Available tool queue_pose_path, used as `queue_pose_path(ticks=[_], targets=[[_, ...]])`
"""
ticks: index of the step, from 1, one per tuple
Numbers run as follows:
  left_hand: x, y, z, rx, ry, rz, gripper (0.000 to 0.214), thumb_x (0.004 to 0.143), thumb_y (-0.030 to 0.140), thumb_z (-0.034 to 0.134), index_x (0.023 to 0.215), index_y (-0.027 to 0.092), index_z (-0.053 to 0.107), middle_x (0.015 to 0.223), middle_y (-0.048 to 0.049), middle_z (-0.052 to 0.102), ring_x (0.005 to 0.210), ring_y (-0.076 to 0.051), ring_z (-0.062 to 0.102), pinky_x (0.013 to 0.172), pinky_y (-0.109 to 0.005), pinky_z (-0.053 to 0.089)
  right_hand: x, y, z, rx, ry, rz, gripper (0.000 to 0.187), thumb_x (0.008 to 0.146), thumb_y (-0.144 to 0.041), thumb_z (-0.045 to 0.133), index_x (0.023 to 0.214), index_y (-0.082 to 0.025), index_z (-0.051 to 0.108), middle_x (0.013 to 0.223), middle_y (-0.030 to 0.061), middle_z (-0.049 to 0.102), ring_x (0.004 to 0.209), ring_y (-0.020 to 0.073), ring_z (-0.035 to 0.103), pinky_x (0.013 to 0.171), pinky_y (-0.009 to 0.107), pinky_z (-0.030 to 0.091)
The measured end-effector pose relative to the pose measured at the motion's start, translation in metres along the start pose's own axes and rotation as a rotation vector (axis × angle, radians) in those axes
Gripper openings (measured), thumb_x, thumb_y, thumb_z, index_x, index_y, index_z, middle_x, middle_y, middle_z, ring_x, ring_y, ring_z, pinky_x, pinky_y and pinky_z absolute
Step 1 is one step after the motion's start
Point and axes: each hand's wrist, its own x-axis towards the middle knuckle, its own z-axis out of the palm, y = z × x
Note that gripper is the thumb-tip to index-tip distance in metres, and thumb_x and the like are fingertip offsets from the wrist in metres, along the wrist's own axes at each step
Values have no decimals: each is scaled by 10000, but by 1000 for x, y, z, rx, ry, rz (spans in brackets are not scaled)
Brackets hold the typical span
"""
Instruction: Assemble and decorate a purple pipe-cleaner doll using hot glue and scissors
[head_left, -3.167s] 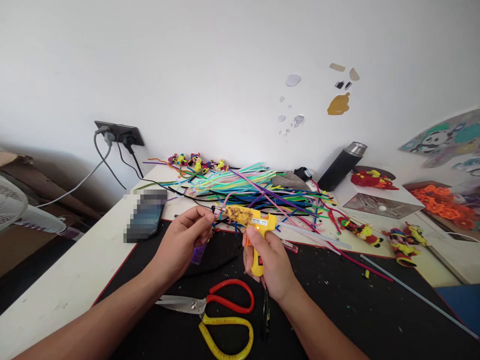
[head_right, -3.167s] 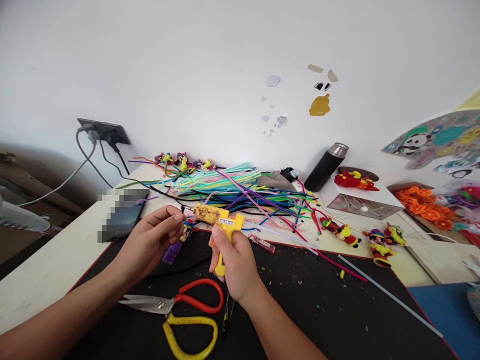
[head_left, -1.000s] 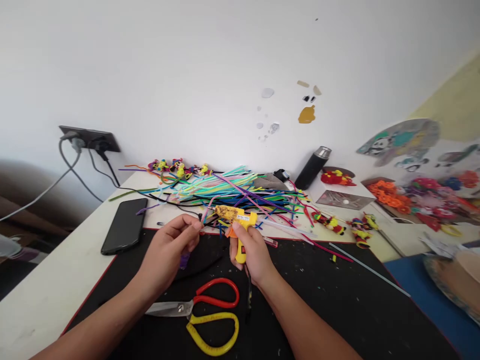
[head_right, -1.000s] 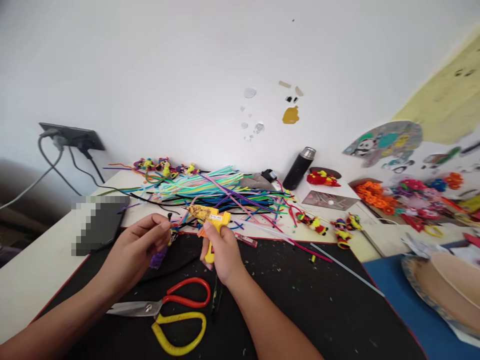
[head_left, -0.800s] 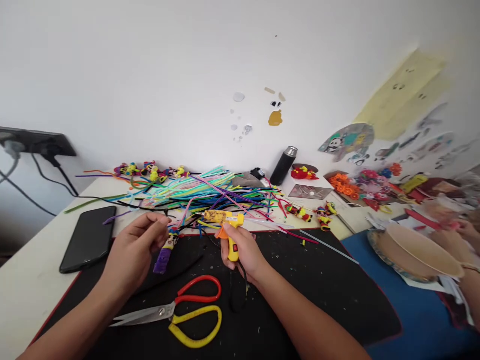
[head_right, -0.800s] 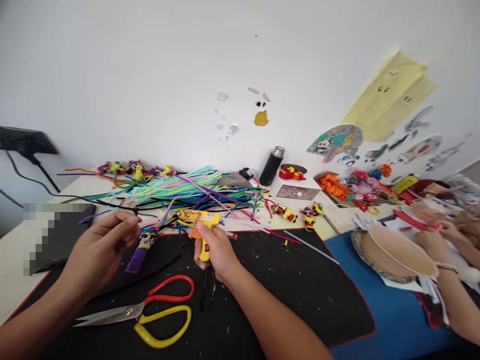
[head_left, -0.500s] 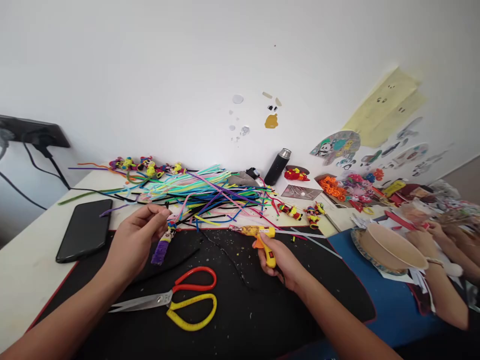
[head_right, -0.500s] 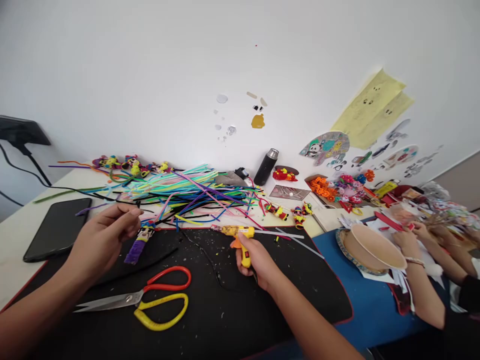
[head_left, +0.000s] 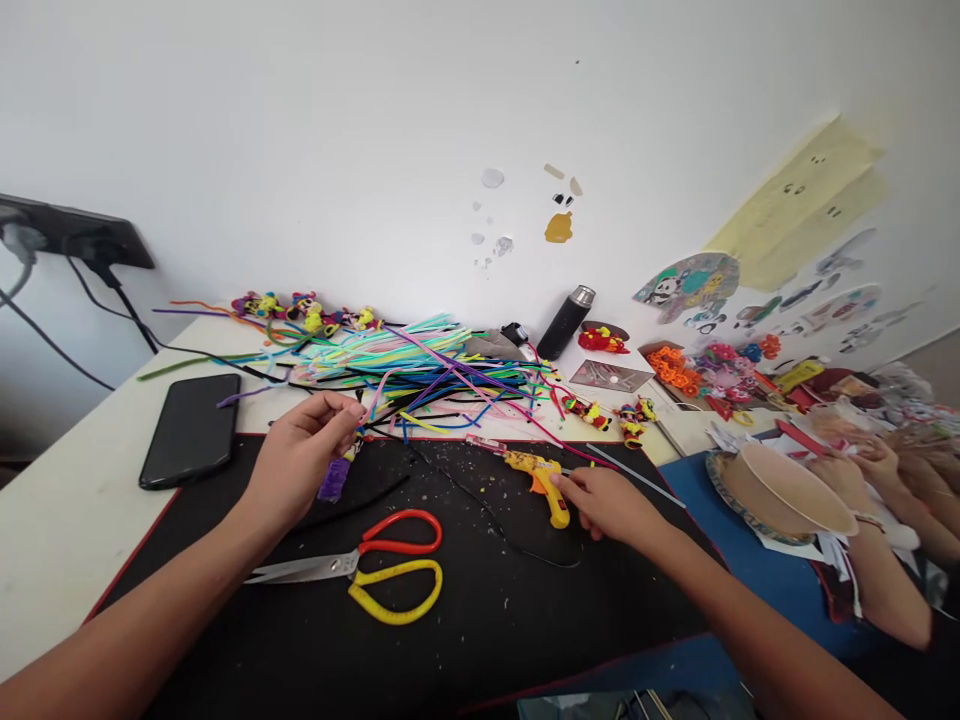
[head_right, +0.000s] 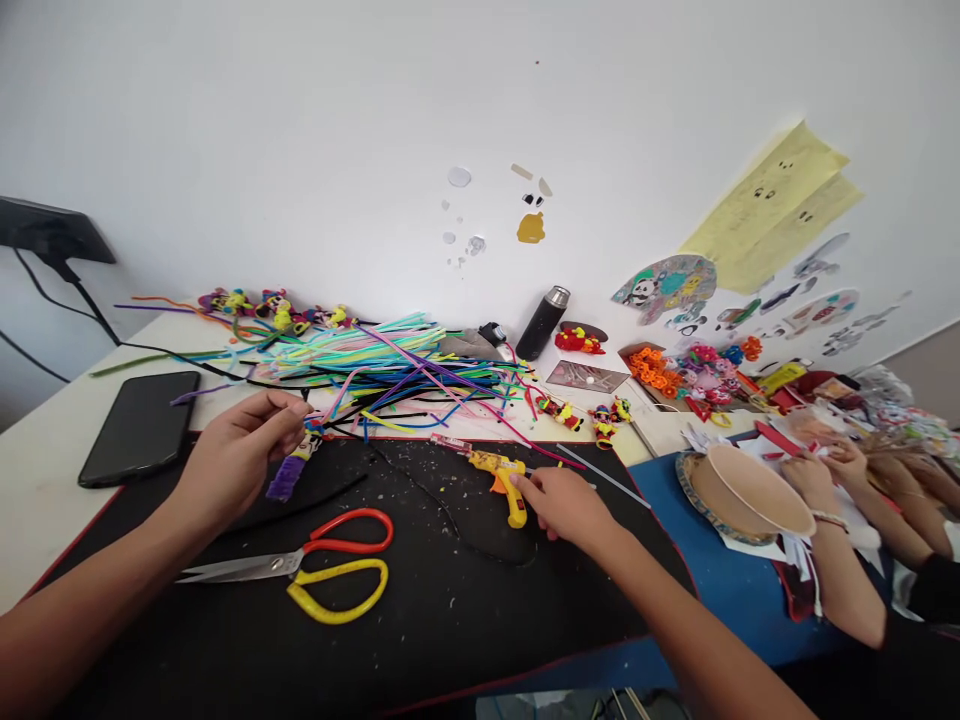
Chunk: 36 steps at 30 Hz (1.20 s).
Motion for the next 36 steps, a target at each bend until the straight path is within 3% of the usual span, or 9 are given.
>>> queue_pose_path(ticks=[2,4,8,12,15,19,23,28,36], targets=[[0,0,1,-3,-6,0,222,824,395,792,764,216,675,613,27,505,556,-134,409,522,-252,328,-5,-8,-6,-160,167,-102,403,1034,-471,543,764,-196,661,670,69,718,530,184,635,540,302,336],[-1,0,1,-2,-18,-1,217,833,393,789,778,214,680,615,31,509,557,-130,416,530,-248,330,-10,-26,-3,-115,252,-231,361,1030,-461,542,830,-204,698,751,68,741,681,216,673,600,302,353],[-2,-2,2,23,-28,16,221,849,399,776,782,212,680,616,31,516,561,-132,422,535,-248,329,-10,-78,28,61,195,-418,261,1007,-428,605,906,-218,723,754,21,731,689,195,650,640,288,377],[-3,-3,2,66,-41,21,234,844,411,775,774,212,673,596,37,501,557,-130,419,528,-244,312,0,-127,61,-33,138,-513,172,1013,-322,626,1007,-227,769,785,24,763,727,198,681,651,292,369],[-3,-2,1,80,-38,16,228,847,416,770,793,214,679,596,39,501,555,-128,421,524,-241,304,14,-147,74,-186,111,-563,168,1007,-306,644,1039,-222,786,883,62,798,838,239,723,693,308,390],[-5,4,1,123,-36,35,236,845,421,772,782,216,674,608,30,518,567,-137,434,531,-244,319,35,-153,80,-201,151,-534,194,1029,-317,615,1051,-215,779,984,82,814,910,249,739,753,316,429],[-6,6,2,175,-48,60,248,845,429,767,767,214,669,622,22,522,584,-146,432,554,-256,343,48,-154,82,-152,194,-514,188,1039,-303,603,1093,-211,758,933,67,803,903,251,739,787,322,444],[-6,-3,0,216,-54,58,245,865,444,755,821,213,690,674,11,564,615,-147,445,564,-256,327,49,-158,85,-142,175,-553,220,1017,-277,632,1213,-227,719,929,49,790,914,249,735,776,313,445],[-7,-5,2,214,-56,46,243,869,443,755,821,215,686,688,9,580,624,-148,464,584,-262,340,50,-161,87,-174,172,-596,186,1021,-256,601,1155,-237,728,950,53,787,910,242,724,747,308,425]])
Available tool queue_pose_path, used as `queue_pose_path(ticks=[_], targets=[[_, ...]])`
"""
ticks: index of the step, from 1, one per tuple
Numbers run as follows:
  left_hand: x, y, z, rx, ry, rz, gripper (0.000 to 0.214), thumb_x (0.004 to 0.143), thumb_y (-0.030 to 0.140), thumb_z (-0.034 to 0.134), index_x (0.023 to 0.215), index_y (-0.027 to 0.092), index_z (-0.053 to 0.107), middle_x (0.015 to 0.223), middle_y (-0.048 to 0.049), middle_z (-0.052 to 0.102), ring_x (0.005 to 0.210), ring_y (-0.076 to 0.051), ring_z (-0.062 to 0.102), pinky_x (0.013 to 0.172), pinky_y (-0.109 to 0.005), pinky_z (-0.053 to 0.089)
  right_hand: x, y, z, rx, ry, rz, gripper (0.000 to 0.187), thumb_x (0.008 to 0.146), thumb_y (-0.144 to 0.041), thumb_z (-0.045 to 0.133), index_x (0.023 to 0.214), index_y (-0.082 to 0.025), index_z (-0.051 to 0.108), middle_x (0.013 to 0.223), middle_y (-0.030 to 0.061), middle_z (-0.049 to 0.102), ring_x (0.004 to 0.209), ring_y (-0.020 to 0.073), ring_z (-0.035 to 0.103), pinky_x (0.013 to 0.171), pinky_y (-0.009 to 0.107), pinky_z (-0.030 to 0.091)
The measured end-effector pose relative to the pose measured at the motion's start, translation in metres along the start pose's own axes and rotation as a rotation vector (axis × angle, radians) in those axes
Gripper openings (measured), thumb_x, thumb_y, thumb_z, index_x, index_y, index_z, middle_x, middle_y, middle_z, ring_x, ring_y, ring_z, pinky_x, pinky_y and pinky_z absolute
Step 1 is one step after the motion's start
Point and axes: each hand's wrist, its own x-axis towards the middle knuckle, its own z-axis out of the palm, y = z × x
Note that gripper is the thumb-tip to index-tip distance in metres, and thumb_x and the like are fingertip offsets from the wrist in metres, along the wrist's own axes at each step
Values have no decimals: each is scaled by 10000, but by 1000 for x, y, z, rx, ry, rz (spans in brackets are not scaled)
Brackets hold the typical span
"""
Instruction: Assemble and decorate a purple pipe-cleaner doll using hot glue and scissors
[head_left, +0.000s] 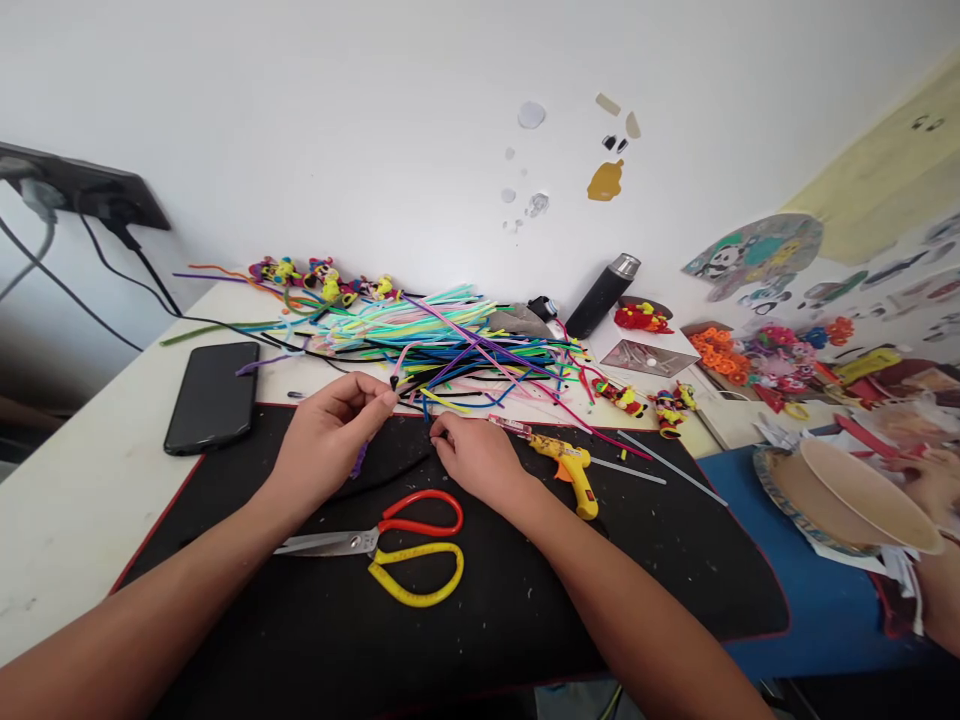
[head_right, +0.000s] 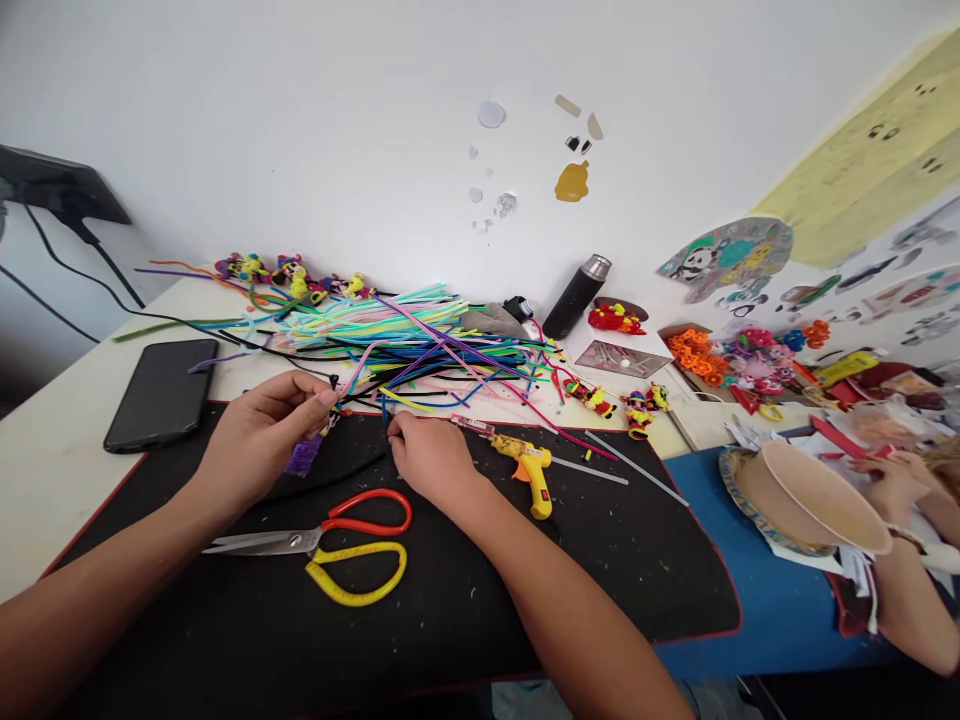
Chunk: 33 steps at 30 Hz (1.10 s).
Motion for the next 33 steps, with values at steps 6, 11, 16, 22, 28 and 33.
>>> queue_pose_path(ticks=[6,11,16,22,28,33], targets=[[0,4,1,-2,0,-2,223,855,416,762,807,215,680,661,19,568,600,-140,453,566,-260,333,-2,3,1,68,29,28,151,1000,-236,614,1085,-232,739,845,32,759,822,219,694,715,300,395],[-1,5,1,-18,-10,-7,228,874,411,757,811,208,674,657,26,549,596,-131,439,559,-254,323,-1,12,7,443,77,65,72,957,-223,639,977,-212,707,680,-25,655,651,165,621,643,277,388],[-3,8,2,-135,-96,-68,236,903,411,749,809,215,659,599,50,495,562,-120,406,536,-240,312,0,8,7,1106,-52,139,170,911,-367,686,954,-208,643,525,-89,534,422,99,405,480,236,329],[-5,8,5,-256,-161,-145,241,908,414,774,822,209,682,687,9,658,601,-122,542,544,-225,402,-2,-9,-10,1567,-44,177,372,768,-438,851,950,-185,646,500,-114,462,399,55,291,408,210,148],[-2,8,6,-387,-115,-181,248,844,411,842,805,184,749,911,-62,783,792,-172,706,673,-240,541,5,-17,-14,1713,-89,194,391,757,-417,887,936,-179,634,491,-125,450,371,32,272,406,206,99],[-2,10,7,-455,-118,-227,261,813,418,881,794,188,761,921,-72,805,816,-194,743,754,-276,590,11,-24,-8,1735,-63,193,395,744,-434,878,932,-182,638,484,-127,438,369,35,271,398,203,100]])
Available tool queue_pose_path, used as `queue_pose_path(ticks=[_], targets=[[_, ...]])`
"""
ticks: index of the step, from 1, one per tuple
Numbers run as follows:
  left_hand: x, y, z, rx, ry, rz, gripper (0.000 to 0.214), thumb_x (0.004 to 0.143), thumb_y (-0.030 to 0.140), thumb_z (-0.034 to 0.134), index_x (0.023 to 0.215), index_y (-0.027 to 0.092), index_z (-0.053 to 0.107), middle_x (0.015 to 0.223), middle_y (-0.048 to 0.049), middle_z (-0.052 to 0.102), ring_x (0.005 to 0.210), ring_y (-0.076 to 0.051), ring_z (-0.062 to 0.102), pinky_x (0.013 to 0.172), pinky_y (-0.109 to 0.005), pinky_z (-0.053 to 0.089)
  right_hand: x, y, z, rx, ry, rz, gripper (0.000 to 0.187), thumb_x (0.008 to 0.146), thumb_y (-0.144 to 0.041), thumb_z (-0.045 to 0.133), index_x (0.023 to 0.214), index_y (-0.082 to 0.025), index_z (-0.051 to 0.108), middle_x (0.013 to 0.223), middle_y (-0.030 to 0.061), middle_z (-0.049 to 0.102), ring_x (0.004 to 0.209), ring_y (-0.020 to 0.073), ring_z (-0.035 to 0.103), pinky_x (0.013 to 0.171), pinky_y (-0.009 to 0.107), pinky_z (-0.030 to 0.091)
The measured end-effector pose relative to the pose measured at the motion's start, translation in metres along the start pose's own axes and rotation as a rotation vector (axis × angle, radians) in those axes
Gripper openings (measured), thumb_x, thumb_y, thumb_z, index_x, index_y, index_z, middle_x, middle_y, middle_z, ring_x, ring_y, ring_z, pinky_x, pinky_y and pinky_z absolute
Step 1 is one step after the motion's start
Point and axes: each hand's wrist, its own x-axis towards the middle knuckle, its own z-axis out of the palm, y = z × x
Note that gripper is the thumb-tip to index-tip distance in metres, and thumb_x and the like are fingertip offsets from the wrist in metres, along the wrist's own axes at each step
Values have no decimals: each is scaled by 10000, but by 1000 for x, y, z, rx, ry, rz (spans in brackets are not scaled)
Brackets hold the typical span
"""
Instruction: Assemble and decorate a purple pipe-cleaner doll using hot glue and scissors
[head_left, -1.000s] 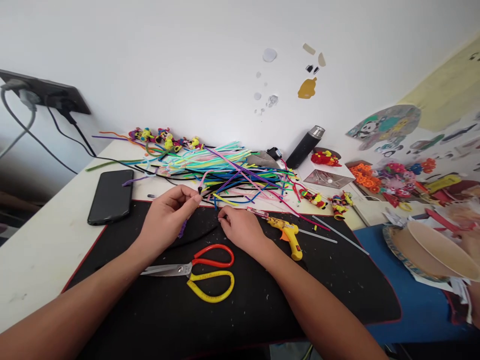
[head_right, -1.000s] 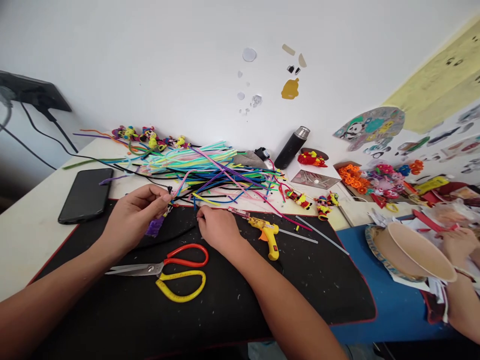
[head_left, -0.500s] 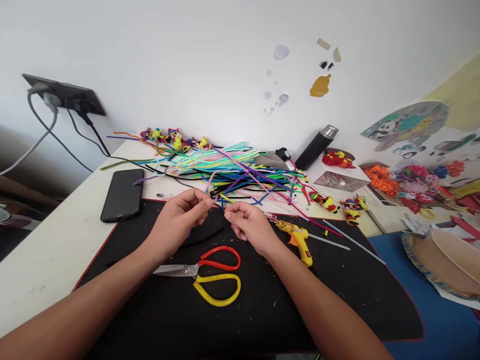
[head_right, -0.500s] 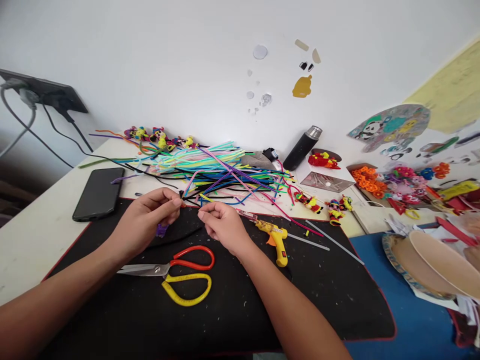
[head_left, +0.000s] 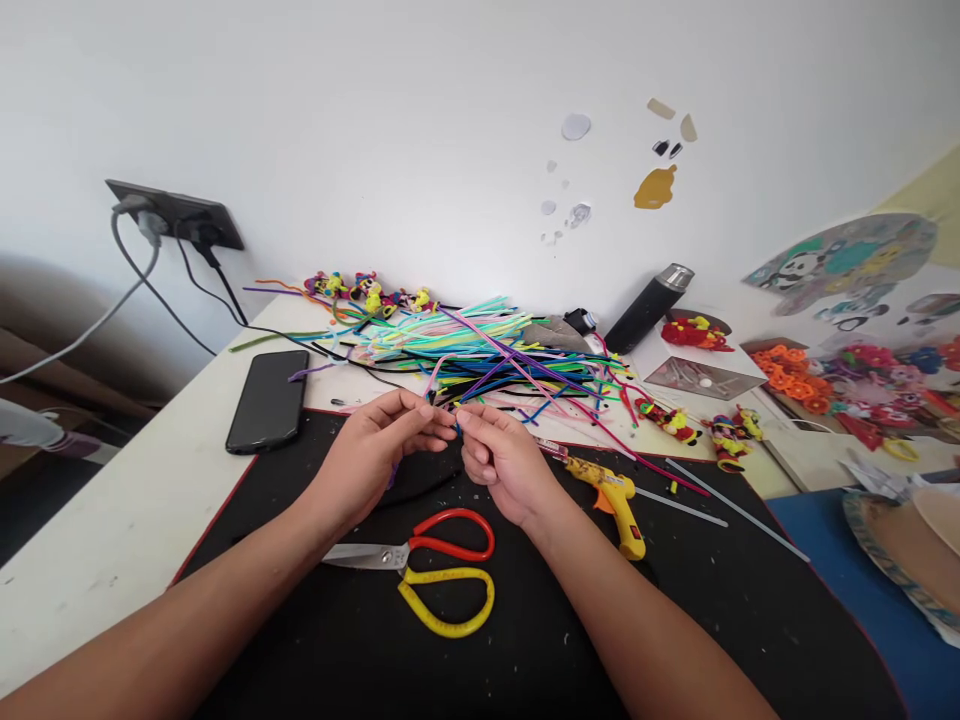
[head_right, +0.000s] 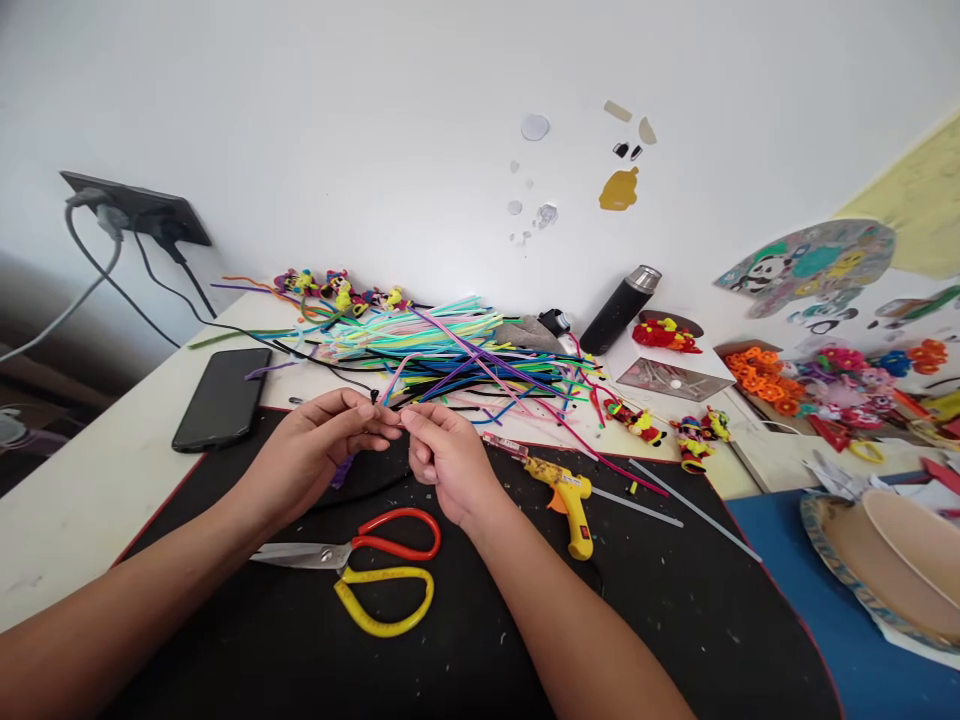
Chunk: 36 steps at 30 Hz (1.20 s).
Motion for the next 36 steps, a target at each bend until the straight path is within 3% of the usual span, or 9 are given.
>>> queue_pose_path(ticks=[8,14,20,36], targets=[[4,-3,-5,53,31,40,244,840,410,858,816,189,758,892,-58,794,793,-178,731,744,-262,583,2,5,-18,-330,86,-122,336,806,-483,790,908,-194,652,485,-113,430,406,75,312,415,225,190],[4,-3,-4,90,28,60,234,870,404,825,814,194,736,845,-43,774,757,-169,713,715,-257,563,-15,-4,-29,-919,54,-197,142,937,-337,668,967,-205,710,632,-65,524,530,112,452,524,252,300],[2,-2,-3,112,22,69,240,859,407,825,802,195,727,820,-37,760,724,-167,694,690,-267,556,-37,-9,-25,-1463,-46,-143,65,956,-186,684,951,-211,743,614,-51,591,565,126,507,588,276,278],[1,-3,-4,184,7,94,252,875,427,797,802,203,708,805,-40,743,702,-169,655,670,-276,529,-28,9,-26,-1679,-98,-171,131,979,-225,686,1099,-246,735,750,18,699,705,201,631,606,302,266]])
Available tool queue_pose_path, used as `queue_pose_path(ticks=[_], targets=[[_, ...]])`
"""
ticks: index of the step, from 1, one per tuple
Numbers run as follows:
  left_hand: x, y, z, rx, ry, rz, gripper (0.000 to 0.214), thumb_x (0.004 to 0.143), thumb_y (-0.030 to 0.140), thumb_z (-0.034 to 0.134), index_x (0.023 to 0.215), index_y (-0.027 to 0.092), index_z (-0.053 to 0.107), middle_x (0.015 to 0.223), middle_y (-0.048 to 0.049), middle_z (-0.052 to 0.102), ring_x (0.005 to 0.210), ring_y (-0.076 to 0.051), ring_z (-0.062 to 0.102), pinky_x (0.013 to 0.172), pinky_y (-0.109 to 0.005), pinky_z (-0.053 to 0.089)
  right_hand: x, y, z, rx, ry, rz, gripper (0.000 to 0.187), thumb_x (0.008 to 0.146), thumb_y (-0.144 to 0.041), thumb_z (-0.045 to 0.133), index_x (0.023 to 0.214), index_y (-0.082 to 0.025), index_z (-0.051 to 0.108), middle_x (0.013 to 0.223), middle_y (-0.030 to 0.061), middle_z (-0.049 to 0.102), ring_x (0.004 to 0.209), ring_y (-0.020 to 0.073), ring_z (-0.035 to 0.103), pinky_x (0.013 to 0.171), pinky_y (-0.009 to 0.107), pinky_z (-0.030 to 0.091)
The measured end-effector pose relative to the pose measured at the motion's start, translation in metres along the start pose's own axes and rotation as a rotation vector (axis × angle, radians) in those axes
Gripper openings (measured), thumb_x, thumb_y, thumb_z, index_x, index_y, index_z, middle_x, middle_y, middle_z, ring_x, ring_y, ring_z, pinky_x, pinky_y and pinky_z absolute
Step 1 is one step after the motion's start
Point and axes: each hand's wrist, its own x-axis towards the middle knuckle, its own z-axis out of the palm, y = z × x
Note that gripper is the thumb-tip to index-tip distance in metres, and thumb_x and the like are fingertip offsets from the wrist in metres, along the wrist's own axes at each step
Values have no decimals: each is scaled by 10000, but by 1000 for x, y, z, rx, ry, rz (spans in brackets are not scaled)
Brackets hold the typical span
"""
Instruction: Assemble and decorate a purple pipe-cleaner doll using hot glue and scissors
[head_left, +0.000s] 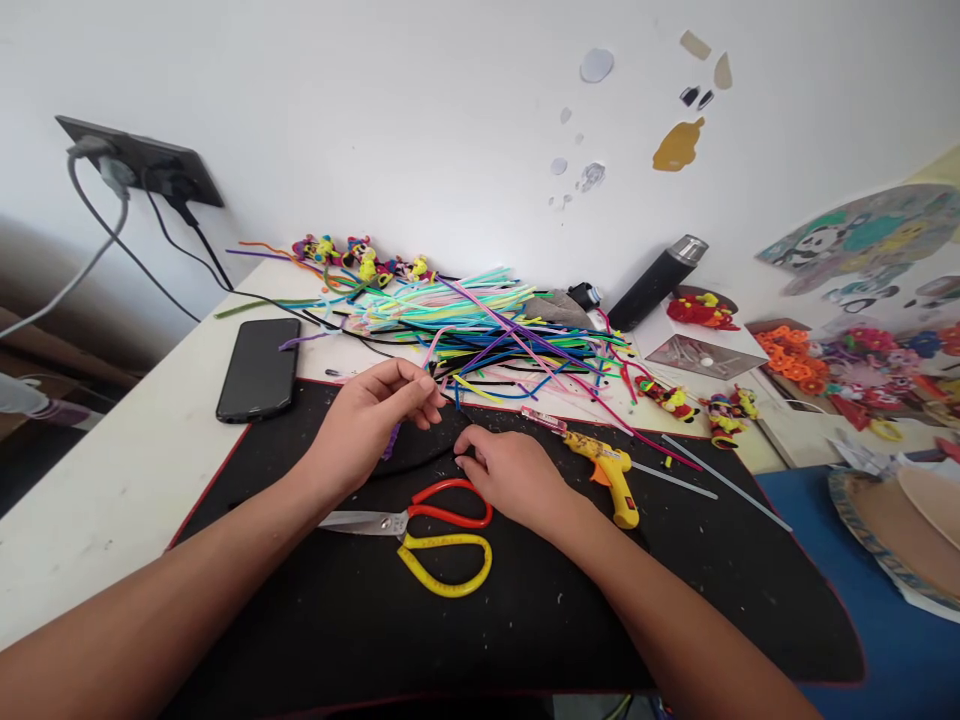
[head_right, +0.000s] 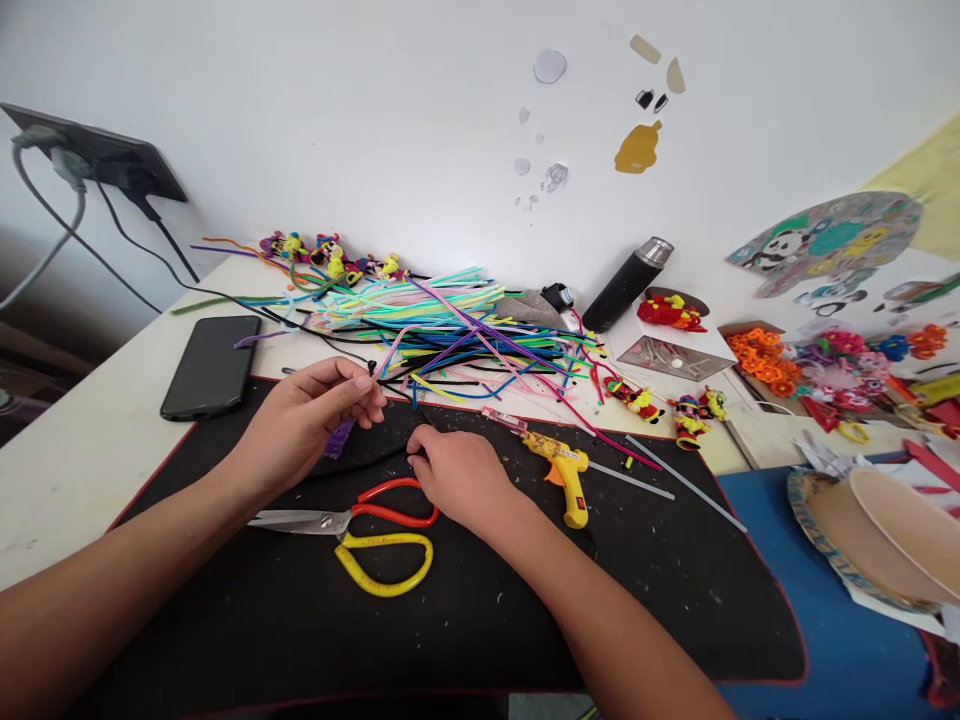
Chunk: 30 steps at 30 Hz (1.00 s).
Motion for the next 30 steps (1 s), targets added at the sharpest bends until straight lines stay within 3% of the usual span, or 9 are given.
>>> queue_pose_path(ticks=[8,16,23,26,30], targets=[[0,-1,0,9,-11,-1,232,904,407,777,813,203,717,791,-24,734,697,-158,648,667,-269,518,-2,1,1,6,15,-23,119,991,-217,639,1066,-227,730,721,12,676,671,187,587,598,299,243],[0,0,0,41,-18,-14,223,883,407,788,809,206,726,763,-23,737,678,-162,653,661,-271,514,-1,3,-2,157,66,-8,100,947,-162,639,994,-223,703,646,-36,624,599,151,542,599,286,261],[1,-2,1,83,-30,-79,256,851,443,812,812,202,732,842,-52,778,728,-184,696,689,-282,552,2,3,-14,367,237,-10,70,949,-212,614,955,-228,681,603,-59,561,557,144,501,592,280,308],[0,-3,2,54,-41,-93,248,856,435,814,834,197,748,956,-74,798,777,-187,712,709,-284,571,4,1,-14,467,313,9,71,951,-260,612,944,-236,678,604,-57,538,547,147,486,576,283,311],[0,-5,1,-3,-60,-115,234,867,416,819,835,195,752,953,-69,801,782,-174,724,719,-270,581,5,-5,-12,523,359,22,70,947,-282,616,937,-237,669,597,-61,527,525,141,467,565,285,309]])
